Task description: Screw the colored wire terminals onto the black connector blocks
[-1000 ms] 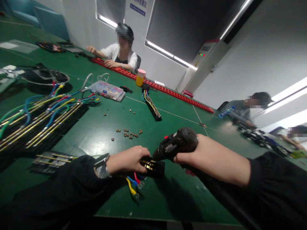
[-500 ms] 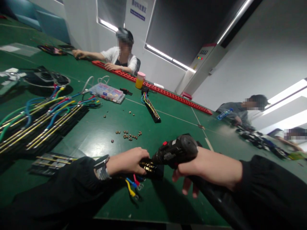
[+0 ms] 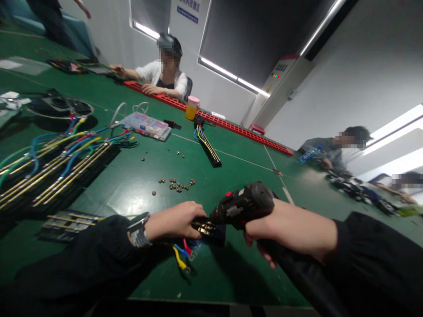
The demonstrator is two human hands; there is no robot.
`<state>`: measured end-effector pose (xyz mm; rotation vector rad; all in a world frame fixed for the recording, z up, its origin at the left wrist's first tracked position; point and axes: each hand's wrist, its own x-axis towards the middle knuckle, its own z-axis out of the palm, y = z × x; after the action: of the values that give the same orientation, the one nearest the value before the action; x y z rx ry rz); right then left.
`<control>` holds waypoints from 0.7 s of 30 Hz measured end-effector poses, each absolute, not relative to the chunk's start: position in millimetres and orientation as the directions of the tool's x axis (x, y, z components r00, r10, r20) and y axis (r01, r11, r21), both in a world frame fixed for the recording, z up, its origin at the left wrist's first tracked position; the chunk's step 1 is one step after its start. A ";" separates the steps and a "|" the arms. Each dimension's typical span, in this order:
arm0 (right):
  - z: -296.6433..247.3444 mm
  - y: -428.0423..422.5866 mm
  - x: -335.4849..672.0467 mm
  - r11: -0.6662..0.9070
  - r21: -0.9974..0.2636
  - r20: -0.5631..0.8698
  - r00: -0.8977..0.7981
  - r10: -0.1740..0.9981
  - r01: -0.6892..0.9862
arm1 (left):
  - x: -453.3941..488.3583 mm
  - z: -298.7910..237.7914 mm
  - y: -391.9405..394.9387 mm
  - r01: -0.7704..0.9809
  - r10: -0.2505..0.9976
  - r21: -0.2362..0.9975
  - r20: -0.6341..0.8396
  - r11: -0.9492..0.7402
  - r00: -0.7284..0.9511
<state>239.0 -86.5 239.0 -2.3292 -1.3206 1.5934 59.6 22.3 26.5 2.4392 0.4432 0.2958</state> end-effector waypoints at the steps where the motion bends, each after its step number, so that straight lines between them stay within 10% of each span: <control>1: 238.8 -87.2 239.2 -0.638 -0.457 -0.751 0.116 0.650 0.619 | 59.6 26.3 22.4 0.242 0.384 0.627 0.100 -0.741 0.918; 21: 251.4 -91.0 231.2 -0.557 -0.461 -0.730 0.062 0.681 0.691 | 58.7 20.3 22.2 0.234 0.415 0.665 0.125 -0.709 0.901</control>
<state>231.2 -91.0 251.4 -2.2962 -1.4836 1.5685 58.7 22.2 20.3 2.3837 0.4624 0.3482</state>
